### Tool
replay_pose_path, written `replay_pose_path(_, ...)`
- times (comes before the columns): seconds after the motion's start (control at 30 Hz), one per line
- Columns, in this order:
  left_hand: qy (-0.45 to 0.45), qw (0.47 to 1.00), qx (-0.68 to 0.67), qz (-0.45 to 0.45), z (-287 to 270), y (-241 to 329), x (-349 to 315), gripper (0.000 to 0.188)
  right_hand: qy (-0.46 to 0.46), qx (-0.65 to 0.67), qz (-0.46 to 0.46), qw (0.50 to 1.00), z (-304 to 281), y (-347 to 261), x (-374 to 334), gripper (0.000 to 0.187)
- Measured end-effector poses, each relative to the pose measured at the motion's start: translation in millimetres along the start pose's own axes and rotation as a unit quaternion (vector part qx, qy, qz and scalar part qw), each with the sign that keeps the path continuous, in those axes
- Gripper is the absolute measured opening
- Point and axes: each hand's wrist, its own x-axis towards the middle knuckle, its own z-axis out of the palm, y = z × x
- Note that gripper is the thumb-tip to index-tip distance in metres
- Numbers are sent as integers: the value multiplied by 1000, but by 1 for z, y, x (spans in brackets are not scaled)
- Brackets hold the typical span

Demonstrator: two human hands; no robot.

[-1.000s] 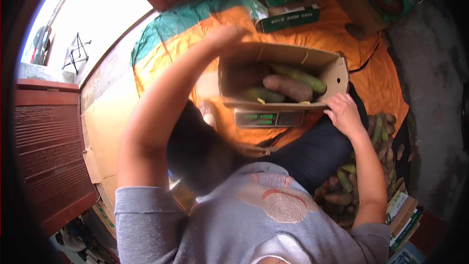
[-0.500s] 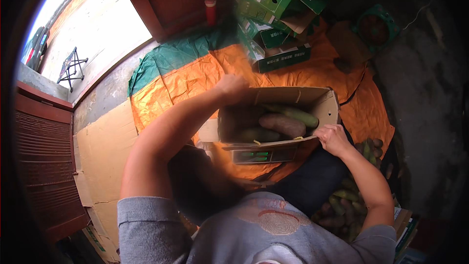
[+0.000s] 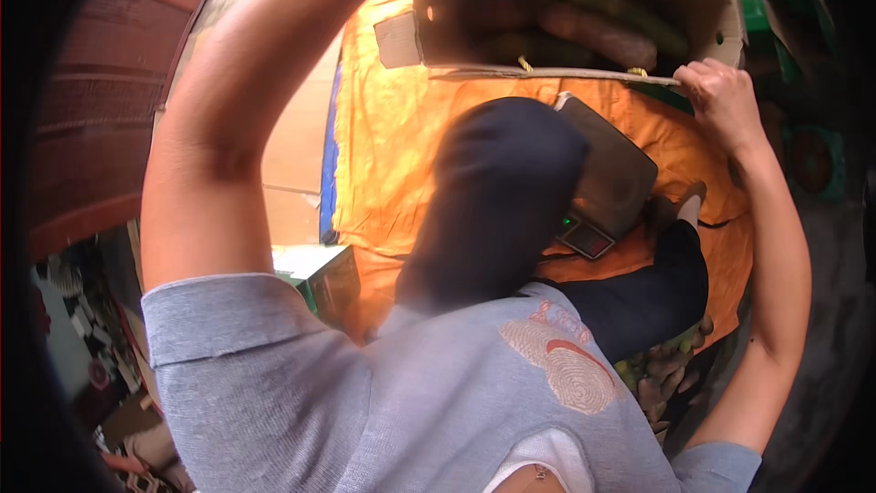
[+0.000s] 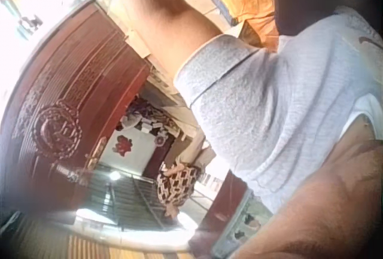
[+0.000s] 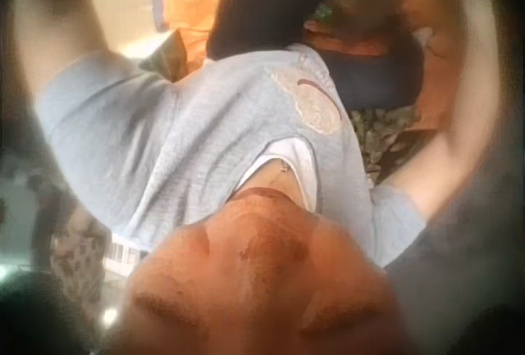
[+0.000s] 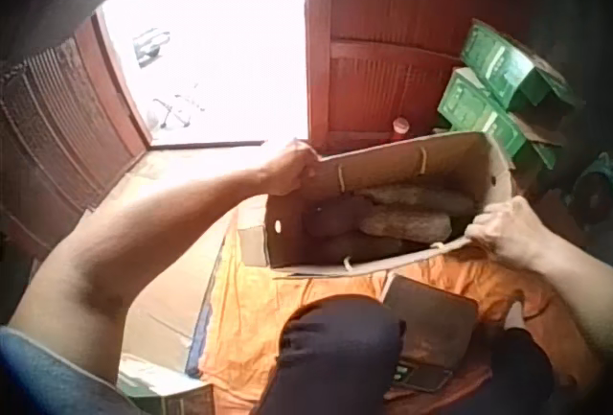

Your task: Sort produce into a cardboard box on a scale.

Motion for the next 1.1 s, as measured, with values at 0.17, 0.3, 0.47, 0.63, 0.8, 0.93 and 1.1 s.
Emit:
replay_pose_path(0.17, 17, 993, -40, -108, -45, -70, -161, 16, 22, -6, -131, 991, -3, -80, 90, 3)
replay_pose_path(0.3, -186, 957, 158, -159, -134, -55, -256, 21, 26, 85, -200, 976, 9, -172, 136, 8)
replay_pose_path(0.47, -208, 950, 175, -152, -149, -107, -395, 21, -85, 209, -243, 943, 41, -325, 155, 10)
replay_pose_path(0.63, -330, 898, 173, -234, -136, -119, -491, 7, -127, 346, -255, 894, 46, -464, 120, 11)
replay_pose_path(0.8, -356, 851, 196, -333, -78, -112, -623, 16, 57, 440, -264, 857, 7, -400, 88, 9)
replay_pose_path(0.93, -310, 791, 151, -506, -68, -129, -697, 40, 177, 431, -76, 882, -43, -264, 54, 30)
replay_pose_path(1.1, -292, 798, 254, -462, -41, -150, -534, 91, 234, 394, 265, 849, -37, -154, -47, 25)
